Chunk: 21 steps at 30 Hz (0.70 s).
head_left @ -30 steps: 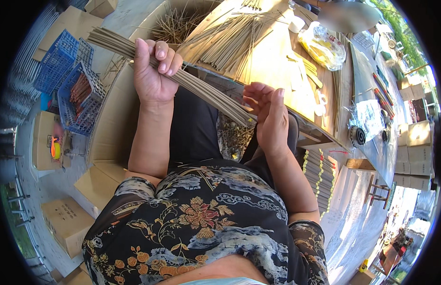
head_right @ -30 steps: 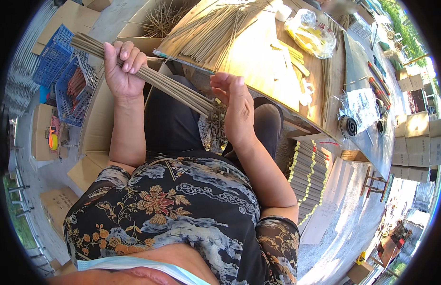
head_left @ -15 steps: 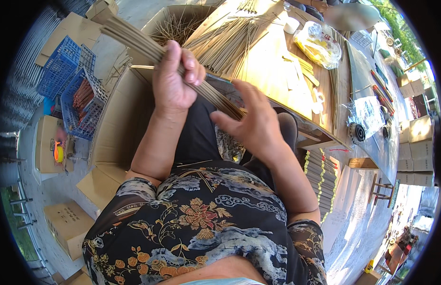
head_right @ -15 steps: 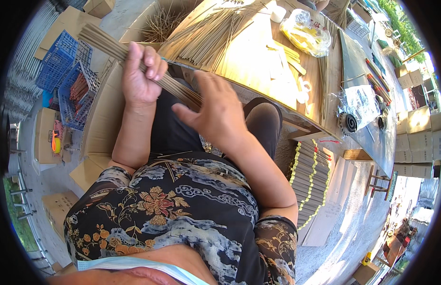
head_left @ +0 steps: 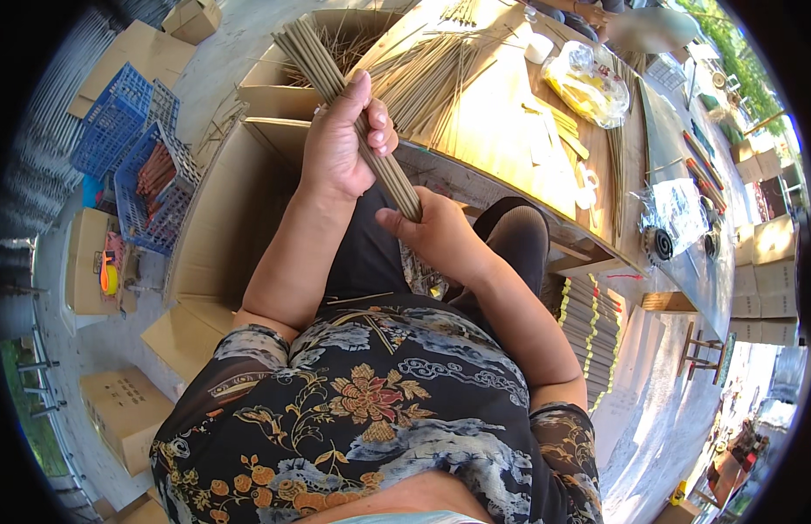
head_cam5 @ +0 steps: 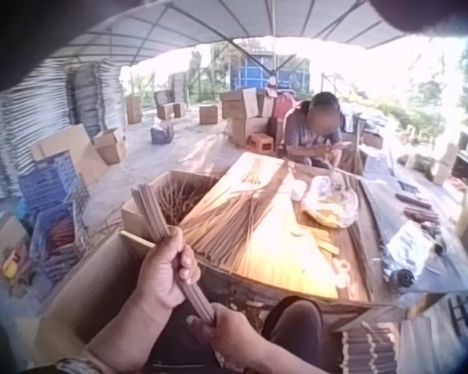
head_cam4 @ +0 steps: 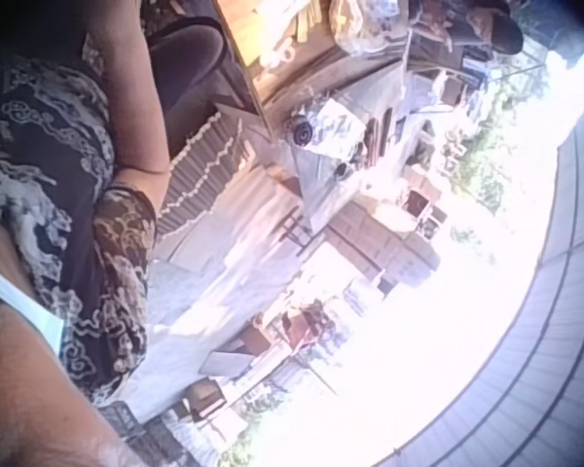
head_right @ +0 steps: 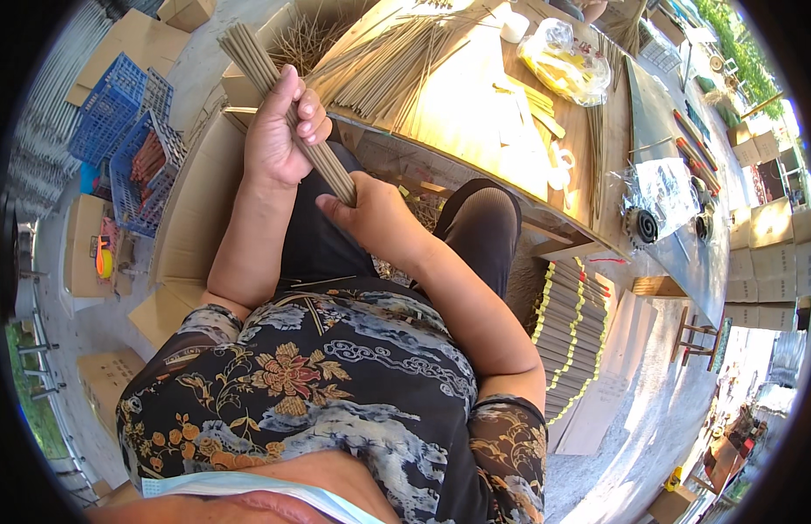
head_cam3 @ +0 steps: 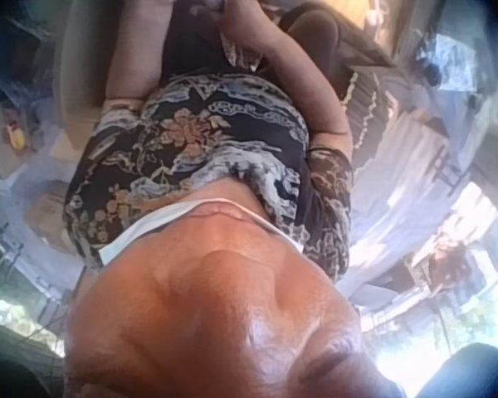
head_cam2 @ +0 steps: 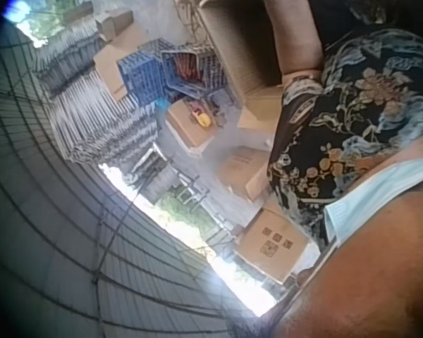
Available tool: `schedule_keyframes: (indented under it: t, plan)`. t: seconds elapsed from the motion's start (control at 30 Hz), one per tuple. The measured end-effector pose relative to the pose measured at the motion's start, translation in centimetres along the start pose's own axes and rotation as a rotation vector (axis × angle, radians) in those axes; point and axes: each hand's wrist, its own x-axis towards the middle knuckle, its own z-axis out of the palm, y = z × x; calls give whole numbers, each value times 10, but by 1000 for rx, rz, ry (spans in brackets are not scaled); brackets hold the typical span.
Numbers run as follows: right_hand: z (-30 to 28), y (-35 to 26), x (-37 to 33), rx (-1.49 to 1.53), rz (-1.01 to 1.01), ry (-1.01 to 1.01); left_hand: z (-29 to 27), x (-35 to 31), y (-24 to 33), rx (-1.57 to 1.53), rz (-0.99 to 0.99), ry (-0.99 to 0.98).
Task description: The person gathers thin sticks from a cardboard box, aligns them into a bundle, and secures the bundle with a yellow paper band. The person repeats this process, placing finished bundles on the table.
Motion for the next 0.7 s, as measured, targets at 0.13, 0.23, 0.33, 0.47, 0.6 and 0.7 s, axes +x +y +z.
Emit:
schedule_keyframes:
  t: [0.13, 0.23, 0.33, 0.47, 0.6, 0.7]
  plan:
    - [1, -2, 1, -77, 56, 28, 6, 3, 3, 53, -54, 153]
    - [3, 4, 3, -71, 12, 46, 3, 2, -3, 15, -139, 83]
    - [2, 5, 1, 72, 64, -67, 4, -3, -4, -38, -125, 14]
    - [-6, -2, -1, 715, 293, -454, -5, 0, -2, -212, -147, -175]
    - [-2, 0, 6, 369, 206, -267, -11, 4, -8, -139, -125, -9]
    - [14, 24, 15, -112, -47, 101, -13, 9, -13, -66, -98, 139]
